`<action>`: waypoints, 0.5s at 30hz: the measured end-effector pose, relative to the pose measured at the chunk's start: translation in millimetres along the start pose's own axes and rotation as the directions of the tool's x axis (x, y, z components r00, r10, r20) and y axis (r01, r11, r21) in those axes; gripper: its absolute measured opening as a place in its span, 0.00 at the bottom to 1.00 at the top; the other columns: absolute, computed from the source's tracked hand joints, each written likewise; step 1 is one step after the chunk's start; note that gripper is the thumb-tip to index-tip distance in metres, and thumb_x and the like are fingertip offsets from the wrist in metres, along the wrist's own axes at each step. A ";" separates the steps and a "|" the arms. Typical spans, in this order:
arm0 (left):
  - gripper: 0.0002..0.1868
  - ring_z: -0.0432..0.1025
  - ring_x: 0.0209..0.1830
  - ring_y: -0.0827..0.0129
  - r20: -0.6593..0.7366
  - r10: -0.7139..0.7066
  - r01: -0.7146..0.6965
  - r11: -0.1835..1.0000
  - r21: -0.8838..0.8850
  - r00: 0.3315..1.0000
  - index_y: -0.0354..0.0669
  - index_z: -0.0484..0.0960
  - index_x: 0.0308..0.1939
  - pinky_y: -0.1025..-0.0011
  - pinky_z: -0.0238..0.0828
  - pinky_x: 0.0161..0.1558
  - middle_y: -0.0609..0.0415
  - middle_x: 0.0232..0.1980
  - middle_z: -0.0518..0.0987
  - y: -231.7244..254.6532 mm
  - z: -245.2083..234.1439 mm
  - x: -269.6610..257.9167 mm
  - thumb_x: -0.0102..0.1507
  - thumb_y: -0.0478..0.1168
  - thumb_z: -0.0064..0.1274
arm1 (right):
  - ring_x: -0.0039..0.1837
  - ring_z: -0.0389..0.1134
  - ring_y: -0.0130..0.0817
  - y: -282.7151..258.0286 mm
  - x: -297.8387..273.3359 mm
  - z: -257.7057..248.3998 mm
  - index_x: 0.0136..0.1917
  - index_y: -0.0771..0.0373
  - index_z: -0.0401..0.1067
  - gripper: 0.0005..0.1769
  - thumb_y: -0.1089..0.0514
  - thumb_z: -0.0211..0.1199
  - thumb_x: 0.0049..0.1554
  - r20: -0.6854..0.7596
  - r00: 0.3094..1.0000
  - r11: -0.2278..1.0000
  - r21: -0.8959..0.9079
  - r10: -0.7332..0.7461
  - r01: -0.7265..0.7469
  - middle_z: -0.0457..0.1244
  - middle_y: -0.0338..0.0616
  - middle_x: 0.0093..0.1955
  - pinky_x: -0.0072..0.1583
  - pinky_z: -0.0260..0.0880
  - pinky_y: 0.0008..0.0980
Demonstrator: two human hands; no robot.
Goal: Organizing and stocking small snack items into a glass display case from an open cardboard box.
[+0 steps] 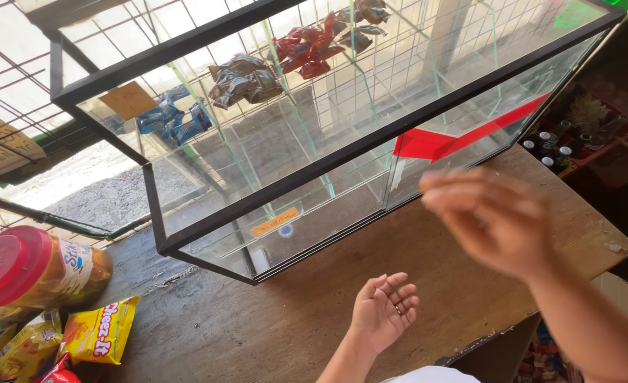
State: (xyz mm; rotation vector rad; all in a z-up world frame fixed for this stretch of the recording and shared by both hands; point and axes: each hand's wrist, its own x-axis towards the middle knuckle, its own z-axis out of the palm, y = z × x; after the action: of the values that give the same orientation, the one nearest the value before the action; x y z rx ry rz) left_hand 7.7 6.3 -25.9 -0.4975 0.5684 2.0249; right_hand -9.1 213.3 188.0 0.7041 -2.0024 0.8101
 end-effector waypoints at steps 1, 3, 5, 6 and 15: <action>0.19 0.75 0.44 0.62 0.001 0.002 -0.002 1.000 -0.002 1.000 0.42 0.80 0.52 0.67 0.76 0.45 0.49 0.45 0.81 -1.8 -2.8 -0.1 0.68 0.49 0.42 | 0.56 0.76 0.35 -4.2 29.4 -7.6 0.50 0.59 0.76 0.03 0.63 0.64 0.62 0.002 1.000 1.000 0.001 -0.002 0.002 0.72 0.43 0.55 0.56 0.76 0.33; 0.17 0.74 0.42 0.64 -0.011 -0.042 0.042 0.999 -0.025 0.999 0.44 0.80 0.50 0.68 0.74 0.43 0.51 0.42 0.80 -5.3 -7.4 0.9 0.68 0.50 0.43 | 0.53 0.74 0.38 -12.4 88.8 -23.2 0.49 0.70 0.73 0.02 0.73 0.64 0.64 -0.059 0.992 0.983 -0.155 -0.112 0.102 0.70 0.52 0.52 0.52 0.76 0.32; 0.17 0.73 0.41 0.65 -0.005 -0.043 0.043 0.999 -0.023 0.999 0.44 0.80 0.51 0.68 0.74 0.42 0.52 0.42 0.80 -5.7 -7.8 -0.9 0.68 0.50 0.43 | 0.50 0.71 0.36 19.8 115.5 -21.9 0.49 0.73 0.72 0.02 0.73 0.63 0.65 -0.080 0.993 0.986 -0.149 -0.092 0.079 0.68 0.51 0.50 0.50 0.72 0.30; 0.17 0.73 0.41 0.65 -0.002 -0.044 0.044 0.999 -0.019 0.999 0.45 0.80 0.51 0.69 0.73 0.42 0.53 0.42 0.80 -4.9 -7.6 -1.2 0.69 0.50 0.43 | 0.48 0.69 0.33 36.2 129.3 -21.2 0.49 0.75 0.71 0.02 0.74 0.62 0.67 -0.104 0.992 0.988 -0.141 -0.070 0.055 0.67 0.50 0.48 0.48 0.67 0.28; 0.17 0.71 0.39 0.68 -0.058 -0.007 0.010 0.999 0.043 0.998 0.45 0.81 0.49 0.72 0.72 0.41 0.53 0.41 0.78 2.0 -4.6 -3.7 0.69 0.50 0.42 | 0.34 0.52 0.27 169.7 144.7 9.2 0.39 0.67 0.63 0.19 0.64 0.67 0.69 -0.296 0.877 0.923 0.059 0.379 -0.379 0.57 0.37 0.33 0.37 0.48 0.28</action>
State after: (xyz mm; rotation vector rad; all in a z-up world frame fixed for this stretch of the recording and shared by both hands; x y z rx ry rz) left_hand 8.2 0.2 -27.2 -0.5330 0.6429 1.9913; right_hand -206.6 288.2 260.2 0.1622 -1.8773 1.0752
